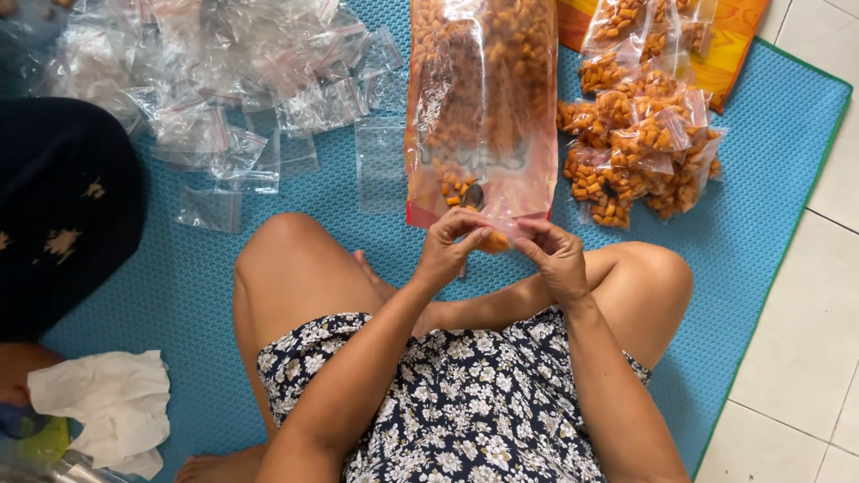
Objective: Packaging small snacks into individual plastic bags using a spoon
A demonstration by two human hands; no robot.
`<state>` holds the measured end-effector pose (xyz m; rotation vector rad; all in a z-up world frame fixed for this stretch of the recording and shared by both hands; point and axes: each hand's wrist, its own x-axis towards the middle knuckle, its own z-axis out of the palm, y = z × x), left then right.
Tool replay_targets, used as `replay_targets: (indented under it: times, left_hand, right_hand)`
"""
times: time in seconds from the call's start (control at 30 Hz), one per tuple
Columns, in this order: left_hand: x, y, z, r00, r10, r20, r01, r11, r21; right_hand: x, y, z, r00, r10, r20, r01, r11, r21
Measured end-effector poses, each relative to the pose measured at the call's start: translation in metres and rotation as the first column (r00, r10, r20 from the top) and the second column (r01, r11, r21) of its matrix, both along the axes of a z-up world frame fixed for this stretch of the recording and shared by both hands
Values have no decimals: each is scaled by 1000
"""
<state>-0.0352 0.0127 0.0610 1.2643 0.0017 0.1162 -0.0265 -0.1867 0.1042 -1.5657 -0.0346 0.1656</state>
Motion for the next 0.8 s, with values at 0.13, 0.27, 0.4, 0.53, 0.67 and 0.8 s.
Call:
replay_targets:
  times: [0.13,0.27,0.4,0.53,0.67,0.8]
  left_hand:
    - [0,4,4,999,14,-44,-17,998,-68]
    - [1,5,4,998,12,-60,-17,996,-83]
    - [1,5,5,999,-3,-53,-2,996,-91]
    - [1,5,11,999,-5,-39,1,995,-100]
    - [0,6,17,998,-40,-44,35,994,-106]
    - [0,7,20,998,-43,-40,39,994,-101]
  right_hand:
    - [3,3,9,998,39,52,-38,999,-12]
    - [4,4,12,992,43,121,-37,998,-58]
    - [5,0,4,989,52,139,-46,998,-45]
    - [4,-3,2,988,73,134,-72,997,-10]
    - [4,-1,1,985,67,157,-67,998,-4]
    - [3,1,3,983,67,169,-70,997,14]
